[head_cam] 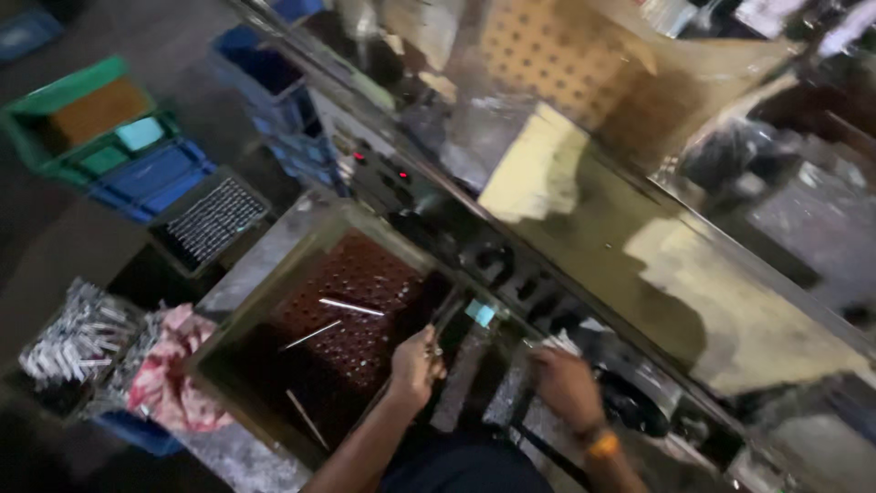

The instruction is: The person repeatedly picks up metal rods from a green bin, inserts them into a machine, and pulls a lever to process them. The processed rods are then placed back into the bin. This cycle is repeated continuously throughout the clip.

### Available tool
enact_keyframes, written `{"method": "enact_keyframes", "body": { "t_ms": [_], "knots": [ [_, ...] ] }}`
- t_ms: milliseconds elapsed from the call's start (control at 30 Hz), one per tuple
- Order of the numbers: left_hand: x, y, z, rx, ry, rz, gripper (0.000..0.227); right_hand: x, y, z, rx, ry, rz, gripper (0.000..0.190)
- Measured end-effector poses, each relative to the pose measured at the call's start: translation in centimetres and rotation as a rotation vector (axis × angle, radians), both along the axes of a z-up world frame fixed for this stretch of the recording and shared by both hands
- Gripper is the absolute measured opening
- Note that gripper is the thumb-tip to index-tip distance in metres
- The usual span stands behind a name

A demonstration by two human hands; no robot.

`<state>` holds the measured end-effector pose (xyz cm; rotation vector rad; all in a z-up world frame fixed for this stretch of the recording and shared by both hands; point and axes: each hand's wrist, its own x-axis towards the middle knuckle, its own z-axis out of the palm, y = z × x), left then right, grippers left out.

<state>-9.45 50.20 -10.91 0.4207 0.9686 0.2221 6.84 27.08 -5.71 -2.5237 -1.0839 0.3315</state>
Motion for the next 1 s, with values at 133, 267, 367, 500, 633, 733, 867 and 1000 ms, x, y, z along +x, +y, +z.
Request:
{"method": "enact_keyframes", "body": {
  "t_ms": [133, 267, 367, 500, 633, 733, 867, 1000],
  "knots": [
    [-5.9, 3.4, 0.4, -0.013, 0.109, 0.246, 0.038, -4.5, 12.9, 0.8, 0.101, 0.105, 0.365, 0.028],
    [-11.5, 4.5, -0.2, 0.075, 0.072, 0.433, 0.032, -8.7, 22.7, -1.7, -0.065, 0.141, 0.459, 0.045],
    [-15.0, 4.5, -0.6, 0.114, 0.067, 0.490, 0.034, -11.1, 27.4, -6.3, -0.097, -0.096, 0.525, 0.052],
    [-18.2, 4.6, -1.2, 0.149, 0.050, 0.549, 0.036, -13.8, 29.7, -12.7, -0.113, -0.284, 0.518, 0.028],
    [-19.3, 5.3, -1.8, 0.068, 0.182, 0.596, 0.037, -15.1, 30.6, -14.7, -0.093, -0.109, 0.475, 0.021],
    [-18.7, 5.4, -1.8, 0.159, 0.124, 0.595, 0.041, -14.4, 30.7, -13.0, -0.186, 0.088, 0.480, 0.020],
    [-16.5, 6.2, -0.5, 0.492, 0.132, 0.486, 0.037, -11.9, 29.4, -7.6, -0.314, 0.253, 0.502, 0.023],
    [-14.6, 7.2, 2.0, 0.648, 0.121, 0.212, 0.031, -10.2, 23.2, -1.8, -0.233, 0.438, 0.433, 0.024]
  ]
}}
